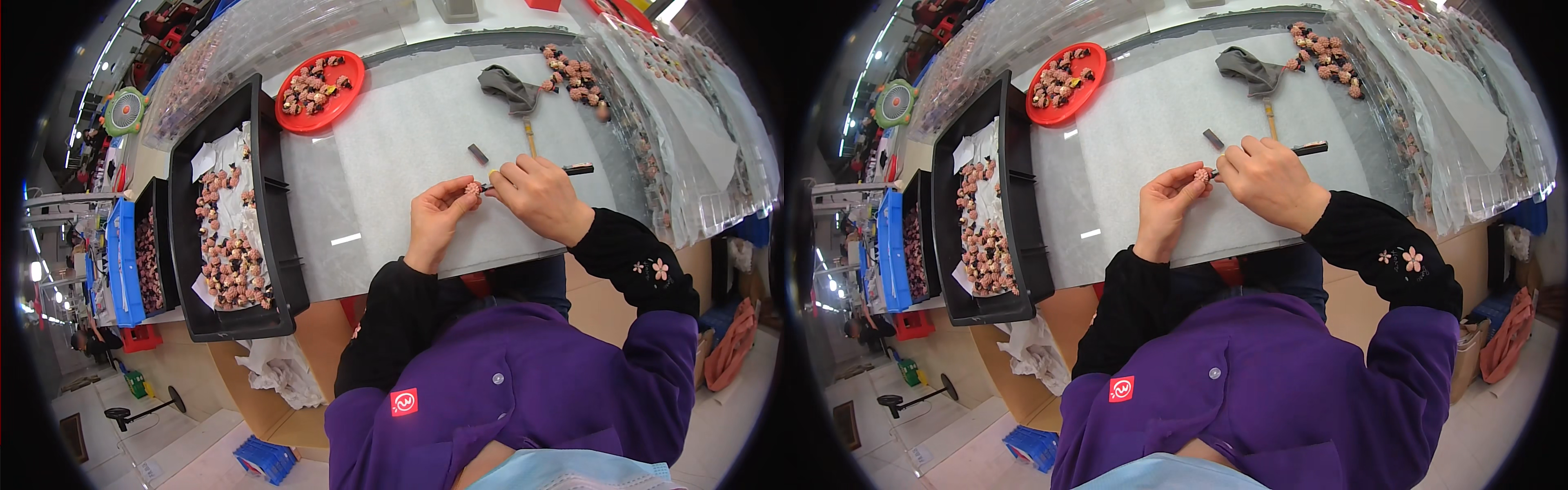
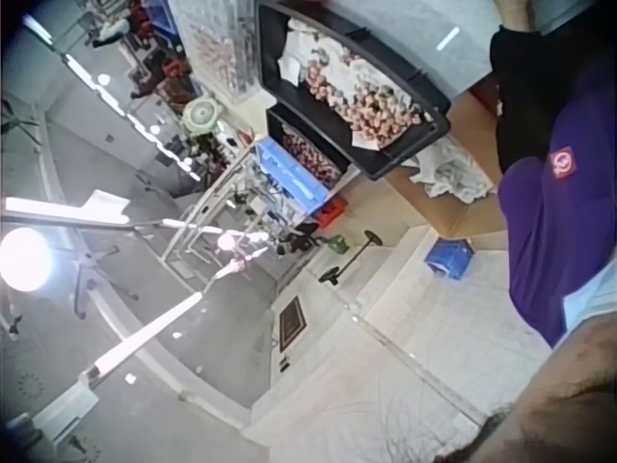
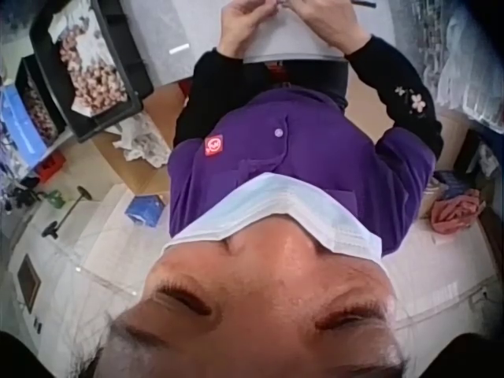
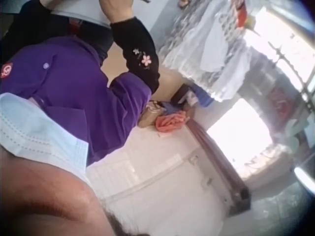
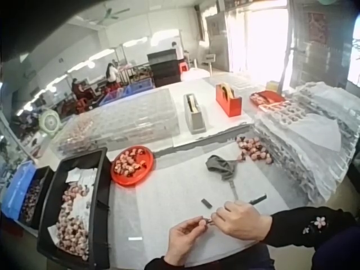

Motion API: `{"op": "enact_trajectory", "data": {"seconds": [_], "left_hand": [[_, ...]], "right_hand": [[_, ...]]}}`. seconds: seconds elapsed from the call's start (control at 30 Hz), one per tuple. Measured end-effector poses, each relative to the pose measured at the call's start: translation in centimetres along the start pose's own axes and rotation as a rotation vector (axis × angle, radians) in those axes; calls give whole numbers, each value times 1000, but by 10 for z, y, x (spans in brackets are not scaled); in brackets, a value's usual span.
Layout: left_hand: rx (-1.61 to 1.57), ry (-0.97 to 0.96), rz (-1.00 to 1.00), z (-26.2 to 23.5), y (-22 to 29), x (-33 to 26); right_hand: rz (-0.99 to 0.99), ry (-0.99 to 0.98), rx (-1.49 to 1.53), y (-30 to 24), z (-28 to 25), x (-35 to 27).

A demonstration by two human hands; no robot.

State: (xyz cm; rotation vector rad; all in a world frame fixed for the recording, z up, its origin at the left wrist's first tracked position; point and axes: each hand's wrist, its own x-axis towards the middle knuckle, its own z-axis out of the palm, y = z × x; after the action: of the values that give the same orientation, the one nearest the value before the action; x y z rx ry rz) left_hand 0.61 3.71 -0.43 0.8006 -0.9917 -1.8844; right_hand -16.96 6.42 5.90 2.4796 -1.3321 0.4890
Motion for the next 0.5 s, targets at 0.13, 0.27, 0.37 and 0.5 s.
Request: {"op": "enact_trajectory", "data": {"seconds": [0.13, 0.27, 0.37, 0.5], "left_hand": [[8, 22, -25, 1, 1, 0], [9, 32, -39, 0, 1, 0], [6, 35, -42, 0, 1, 1], [11, 39, -43, 0, 0, 1]], "right_hand": [[-12, -1, 1, 0, 0, 0], [-16, -7, -8, 0, 1, -1], [-22, 0, -8, 0, 2, -1], [-27, 10, -7, 1, 4, -3]]}}
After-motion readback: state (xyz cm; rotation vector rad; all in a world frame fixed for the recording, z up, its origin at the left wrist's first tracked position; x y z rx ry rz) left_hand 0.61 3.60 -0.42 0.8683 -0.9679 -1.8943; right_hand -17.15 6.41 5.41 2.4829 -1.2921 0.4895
